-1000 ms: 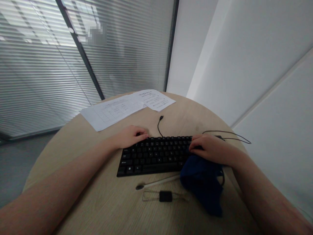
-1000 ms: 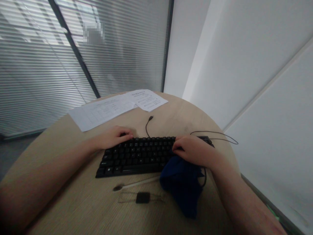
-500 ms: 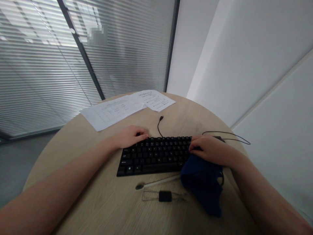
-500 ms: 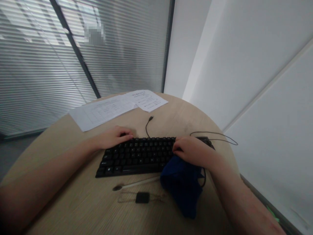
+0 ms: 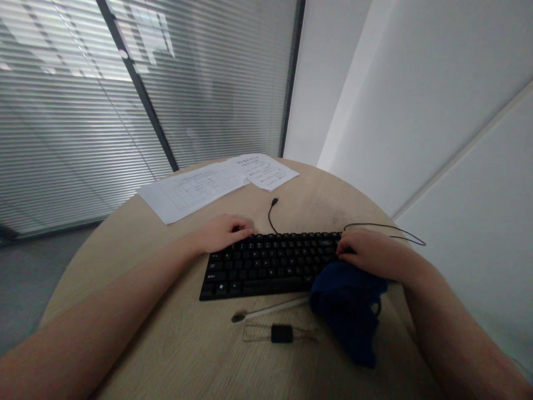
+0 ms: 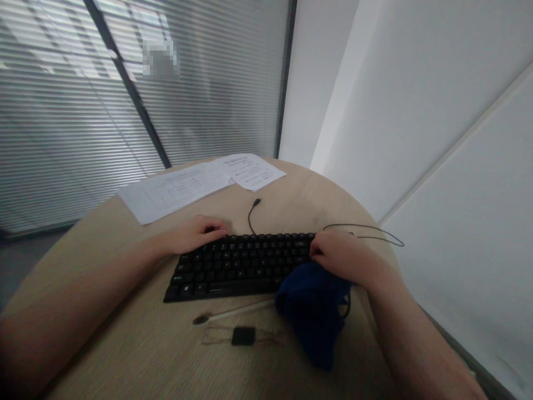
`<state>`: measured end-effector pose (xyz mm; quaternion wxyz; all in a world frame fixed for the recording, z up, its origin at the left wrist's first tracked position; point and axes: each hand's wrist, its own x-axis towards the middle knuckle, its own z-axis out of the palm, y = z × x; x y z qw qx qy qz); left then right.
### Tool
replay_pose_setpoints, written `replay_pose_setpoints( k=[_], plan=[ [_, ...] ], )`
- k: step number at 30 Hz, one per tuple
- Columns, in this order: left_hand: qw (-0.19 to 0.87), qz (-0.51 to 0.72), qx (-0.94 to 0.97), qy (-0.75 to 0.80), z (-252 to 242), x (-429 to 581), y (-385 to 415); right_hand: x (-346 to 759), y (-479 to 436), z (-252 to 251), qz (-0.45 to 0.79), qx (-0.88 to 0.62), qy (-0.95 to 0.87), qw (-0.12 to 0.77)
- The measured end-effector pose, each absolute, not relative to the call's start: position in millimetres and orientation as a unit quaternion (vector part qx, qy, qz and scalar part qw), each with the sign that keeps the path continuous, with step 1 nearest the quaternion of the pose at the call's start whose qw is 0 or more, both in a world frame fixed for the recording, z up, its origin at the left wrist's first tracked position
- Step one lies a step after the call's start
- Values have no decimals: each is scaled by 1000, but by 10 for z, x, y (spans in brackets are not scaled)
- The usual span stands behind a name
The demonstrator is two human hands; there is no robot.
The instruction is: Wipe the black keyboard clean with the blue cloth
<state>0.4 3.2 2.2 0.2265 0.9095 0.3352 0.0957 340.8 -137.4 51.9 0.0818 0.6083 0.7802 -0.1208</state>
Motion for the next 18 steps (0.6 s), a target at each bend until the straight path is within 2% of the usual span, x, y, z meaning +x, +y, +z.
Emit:
replay_pose_setpoints(
  k=[6,12,18],
  plan=[
    [226,88,912,331,12,-4,38,3451,-1368,505,-117,591,795,69],
    [226,83,912,332,12,3,41,3371,-1408,505,-124,565,816,11],
    [233,86,909,334,6,-6,50,3256,-1398,458,-126,567,813,28]
  ],
)
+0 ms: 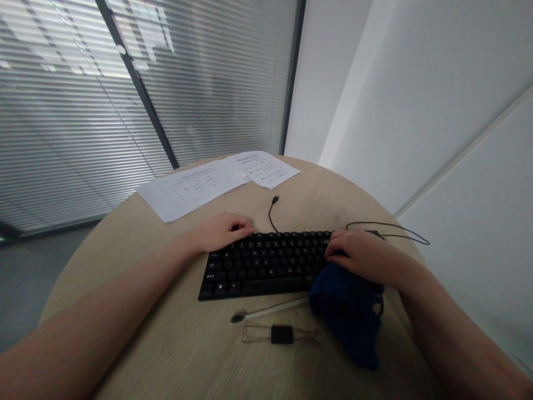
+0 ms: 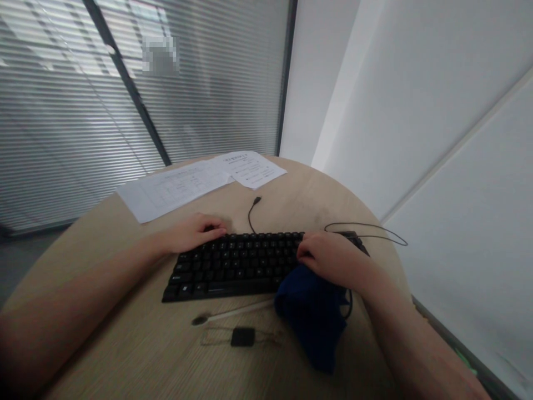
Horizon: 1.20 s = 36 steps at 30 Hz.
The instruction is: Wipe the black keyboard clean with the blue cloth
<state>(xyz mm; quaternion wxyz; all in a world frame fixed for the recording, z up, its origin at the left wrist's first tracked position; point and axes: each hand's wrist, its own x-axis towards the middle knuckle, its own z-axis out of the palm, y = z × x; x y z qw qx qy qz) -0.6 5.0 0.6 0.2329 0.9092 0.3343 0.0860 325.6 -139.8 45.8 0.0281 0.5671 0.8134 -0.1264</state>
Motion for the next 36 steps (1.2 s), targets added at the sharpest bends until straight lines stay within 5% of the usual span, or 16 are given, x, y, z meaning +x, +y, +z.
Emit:
replay_pose_setpoints(
  k=[27,31,36],
  plan=[
    [230,91,914,323,10,-11,63,3468,-1396,524,-152,588,794,28],
    [215,105,922,305,-10,-15,80,3572,-1467,643,-201,582,779,-119],
    [196,108,928,298,-18,-1,92,3769,-1823,941,-255,531,675,-445]
  ],
)
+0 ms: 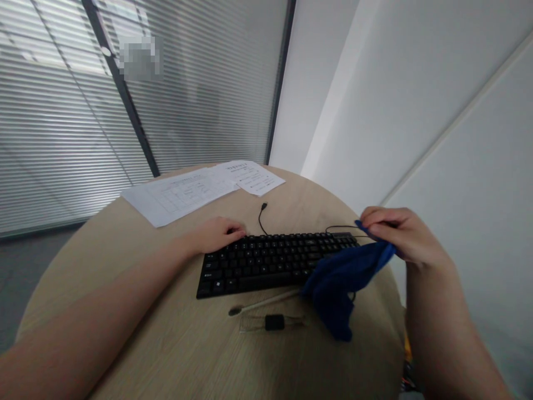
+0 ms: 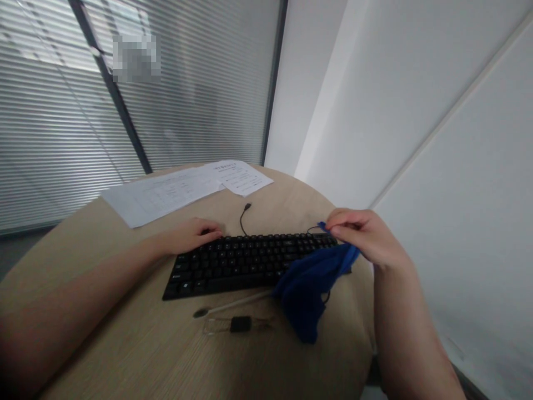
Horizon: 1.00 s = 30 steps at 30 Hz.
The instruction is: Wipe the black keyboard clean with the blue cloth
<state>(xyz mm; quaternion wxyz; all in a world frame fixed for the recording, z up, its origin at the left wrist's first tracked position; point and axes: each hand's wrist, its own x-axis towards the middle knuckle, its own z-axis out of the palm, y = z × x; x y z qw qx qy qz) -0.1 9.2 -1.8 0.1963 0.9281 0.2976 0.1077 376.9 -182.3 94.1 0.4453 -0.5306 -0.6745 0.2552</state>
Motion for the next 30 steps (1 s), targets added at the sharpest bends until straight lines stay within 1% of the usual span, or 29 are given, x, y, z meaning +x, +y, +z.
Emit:
replay_pose_setpoints(
  k=[2,4,6,8,10,11,13,15,18,21,25,30],
  plan=[
    [200,111,928,295,-21,7,102,3842,-2015,1101,263,-455,-639,561],
    [203,118,926,295,-33,11,119,3909,-2184,1254,260,-400,-611,632],
    [204,125,925,296,-53,10,141,3964,-2291,1353,233,-398,-589,664],
    [206,131,924,295,-72,8,163,4001,-2312,1349,185,-442,-569,668],
    [207,133,923,296,-84,6,177,4009,-2250,1214,127,-523,-548,640],
    [207,135,922,297,-87,6,180,3998,-2197,1101,97,-577,-539,606],
    [208,139,921,298,-84,9,180,3945,-2074,814,56,-653,-577,487],
    [215,138,919,300,-76,12,175,3858,-1964,503,35,-666,-636,389],
    [221,125,917,307,-60,16,165,3719,-1876,129,32,-650,-699,296],
    [213,111,920,310,-49,20,165,3640,-1868,-53,29,-641,-725,248],
    [222,110,918,311,-43,26,183,3630,-1888,-105,23,-637,-743,205],
    [228,105,918,307,-67,17,214,3608,-1875,-139,8,-605,-771,199]
  ],
)
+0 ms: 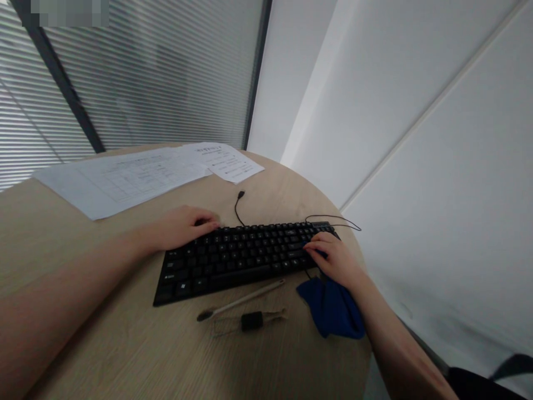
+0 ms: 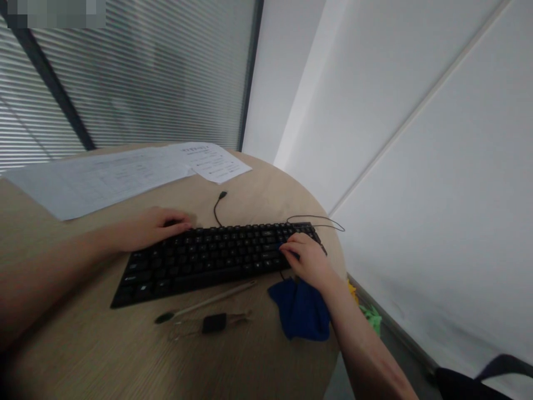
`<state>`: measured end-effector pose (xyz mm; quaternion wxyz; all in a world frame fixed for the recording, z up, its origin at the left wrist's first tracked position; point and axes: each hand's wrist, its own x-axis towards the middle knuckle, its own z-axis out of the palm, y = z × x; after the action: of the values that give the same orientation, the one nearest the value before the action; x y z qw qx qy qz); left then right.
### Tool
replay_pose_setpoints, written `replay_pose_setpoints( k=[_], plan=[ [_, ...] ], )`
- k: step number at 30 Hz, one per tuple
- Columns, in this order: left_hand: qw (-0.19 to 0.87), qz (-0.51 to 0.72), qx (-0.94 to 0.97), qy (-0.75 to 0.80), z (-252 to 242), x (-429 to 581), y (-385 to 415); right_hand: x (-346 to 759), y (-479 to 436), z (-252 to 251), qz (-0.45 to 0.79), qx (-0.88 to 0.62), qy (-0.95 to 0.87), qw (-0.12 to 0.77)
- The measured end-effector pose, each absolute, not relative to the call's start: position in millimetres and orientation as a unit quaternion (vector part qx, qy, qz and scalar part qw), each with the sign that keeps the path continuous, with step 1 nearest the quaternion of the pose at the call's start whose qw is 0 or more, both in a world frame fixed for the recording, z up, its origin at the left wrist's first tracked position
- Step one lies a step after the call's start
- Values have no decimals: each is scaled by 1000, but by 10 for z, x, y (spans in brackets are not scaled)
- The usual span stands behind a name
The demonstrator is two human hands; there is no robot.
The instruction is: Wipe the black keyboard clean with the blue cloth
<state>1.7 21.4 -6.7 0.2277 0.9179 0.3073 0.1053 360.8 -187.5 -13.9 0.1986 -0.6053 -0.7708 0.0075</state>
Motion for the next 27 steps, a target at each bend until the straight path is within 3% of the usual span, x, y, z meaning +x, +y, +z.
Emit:
replay_pose_setpoints(
  k=[12,20,27],
  plan=[
    [223,89,919,313,-63,1,207,3803,-1854,-185,-31,-701,-679,216],
    [212,70,924,310,-62,-6,207,3661,-1848,-197,-7,-650,-725,227],
    [208,71,921,321,-50,5,212,3811,-1884,-190,-12,-714,-653,252]
  ],
)
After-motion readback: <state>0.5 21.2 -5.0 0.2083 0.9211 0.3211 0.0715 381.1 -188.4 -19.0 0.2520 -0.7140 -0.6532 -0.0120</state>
